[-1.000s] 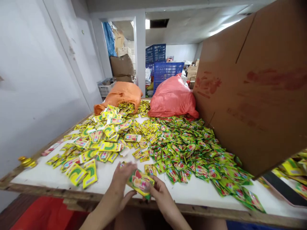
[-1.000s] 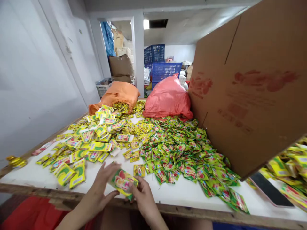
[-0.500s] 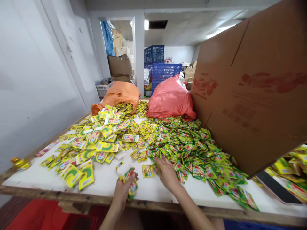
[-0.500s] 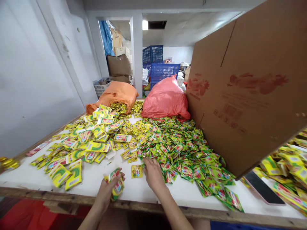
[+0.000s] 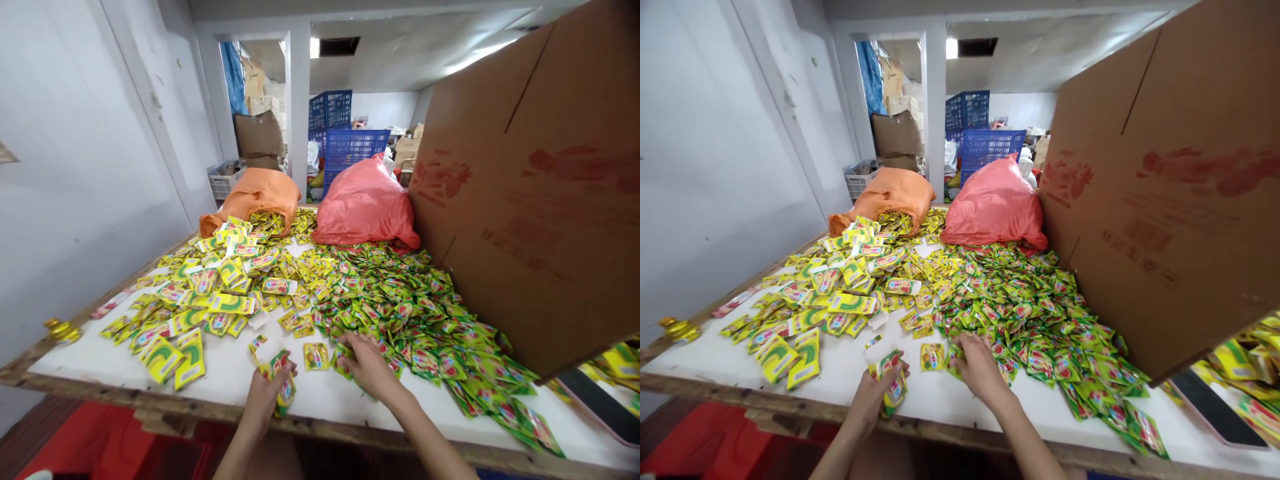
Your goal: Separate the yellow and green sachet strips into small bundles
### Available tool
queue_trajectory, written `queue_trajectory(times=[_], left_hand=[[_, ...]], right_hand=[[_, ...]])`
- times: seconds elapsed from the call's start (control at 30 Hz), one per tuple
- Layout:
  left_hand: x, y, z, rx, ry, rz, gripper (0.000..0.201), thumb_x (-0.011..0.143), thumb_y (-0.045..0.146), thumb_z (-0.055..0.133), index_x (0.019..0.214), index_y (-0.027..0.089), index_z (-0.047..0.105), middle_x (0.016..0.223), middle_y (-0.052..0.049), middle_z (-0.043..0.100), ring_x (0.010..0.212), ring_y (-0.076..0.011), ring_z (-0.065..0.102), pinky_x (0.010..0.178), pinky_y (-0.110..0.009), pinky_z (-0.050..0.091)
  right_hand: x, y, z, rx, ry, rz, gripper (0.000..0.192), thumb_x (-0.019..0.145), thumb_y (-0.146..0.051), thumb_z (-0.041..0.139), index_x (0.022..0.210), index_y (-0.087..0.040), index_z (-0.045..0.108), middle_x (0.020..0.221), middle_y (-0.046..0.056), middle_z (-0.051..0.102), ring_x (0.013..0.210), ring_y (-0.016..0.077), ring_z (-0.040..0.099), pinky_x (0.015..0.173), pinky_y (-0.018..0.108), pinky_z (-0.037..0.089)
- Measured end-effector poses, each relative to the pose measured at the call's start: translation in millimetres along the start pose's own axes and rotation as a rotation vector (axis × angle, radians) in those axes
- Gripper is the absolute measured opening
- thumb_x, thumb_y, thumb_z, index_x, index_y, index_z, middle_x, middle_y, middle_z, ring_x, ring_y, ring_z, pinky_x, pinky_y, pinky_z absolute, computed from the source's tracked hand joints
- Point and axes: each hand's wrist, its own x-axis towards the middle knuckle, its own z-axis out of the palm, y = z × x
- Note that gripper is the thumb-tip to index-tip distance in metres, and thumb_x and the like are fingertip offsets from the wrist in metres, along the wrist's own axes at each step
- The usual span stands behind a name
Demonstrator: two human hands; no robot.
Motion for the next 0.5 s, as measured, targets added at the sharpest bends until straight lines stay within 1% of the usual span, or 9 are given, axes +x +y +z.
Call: queue_trajectory(times=[0.07, 0.1, 0.2, 0.3, 0.4, 0.43, 0.5], left_hand=[[1, -1, 0.1, -0.002, -0.012, -0.01, 0.049, 0.051, 0.039, 0.076, 0.089, 0.01, 0.063, 0.071, -0.007, 0.07, 0.069, -0.0227, 0.066, 0.062, -0.032, 0.052], [2, -2, 0.0, -0.001, -0.015, -0.018, 0.048, 0.051, 0.038, 0.076, 0.088, 0.01, 0.063, 0.071, -0.008, 0.07, 0.068, -0.0226, 0.066, 0.062, -0.032, 0.052], [4, -6, -0.9, 0.0, -0.019, -0.026, 0.047, 0.05, 0.038, 0.077, 0.086, 0.01, 0.064, 0.07, -0.009, 0.07, 0.067, -0.0219, 0.066, 0.062, -0.031, 0.051], [4, -7, -2.5, -0.005, -0.027, -0.018, 0.048, 0.051, 0.038, 0.076, 0.088, 0.01, 0.064, 0.071, -0.009, 0.07, 0.067, -0.0212, 0.065, 0.061, -0.031, 0.051], [3, -7, -3.6, -0.018, -0.034, -0.01, 0.046, 0.053, 0.037, 0.076, 0.088, 0.009, 0.064, 0.07, -0.008, 0.07, 0.067, -0.0205, 0.065, 0.062, -0.03, 0.051], [3, -7, -3.7, -0.022, -0.036, -0.009, 0.046, 0.054, 0.037, 0.076, 0.089, 0.009, 0.063, 0.071, -0.008, 0.07, 0.067, -0.0204, 0.065, 0.062, -0.03, 0.051], [4, -7, -3.5, -0.022, -0.043, -0.009, 0.045, 0.055, 0.037, 0.075, 0.089, 0.009, 0.064, 0.071, -0.008, 0.07, 0.067, -0.0202, 0.065, 0.062, -0.029, 0.051]], right_hand=[[0, -2, -2, 0.146, -0.004, 0.01, 0.034, 0.073, -0.022, 0.054, 0.106, -0.024, 0.054, 0.08, 0.0, 0.058, 0.078, 0.0191, 0.052, 0.073, 0.031, 0.036], [1, -2, -1, 0.22, -0.019, 0.006, 0.033, 0.073, -0.024, 0.053, 0.107, -0.023, 0.054, 0.077, -0.001, 0.056, 0.073, 0.0175, 0.051, 0.068, 0.029, 0.037], [3, 0, 11, 0.407, -0.048, 0.01, 0.023, 0.073, -0.027, 0.054, 0.094, -0.02, 0.057, 0.066, -0.004, 0.05, 0.061, 0.0134, 0.047, 0.057, 0.023, 0.036], [6, 5, 25, 0.519, -0.017, 0.042, 0.018, 0.071, -0.028, 0.057, 0.086, -0.017, 0.054, 0.061, -0.006, 0.046, 0.055, 0.011, 0.044, 0.051, 0.02, 0.035], [10, 5, 31, 0.523, -0.015, 0.033, 0.016, 0.072, -0.028, 0.056, 0.083, -0.017, 0.053, 0.063, -0.005, 0.049, 0.057, 0.011, 0.046, 0.051, 0.02, 0.035], [12, 4, 31, 0.469, -0.025, 0.028, 0.016, 0.073, -0.029, 0.055, 0.084, -0.016, 0.053, 0.065, -0.004, 0.051, 0.058, 0.0115, 0.048, 0.052, 0.02, 0.036], [17, -2, 32, 0.291, -0.056, 0.024, 0.02, 0.076, -0.027, 0.051, 0.092, -0.017, 0.054, 0.071, -0.002, 0.056, 0.062, 0.0128, 0.051, 0.055, 0.021, 0.038]])
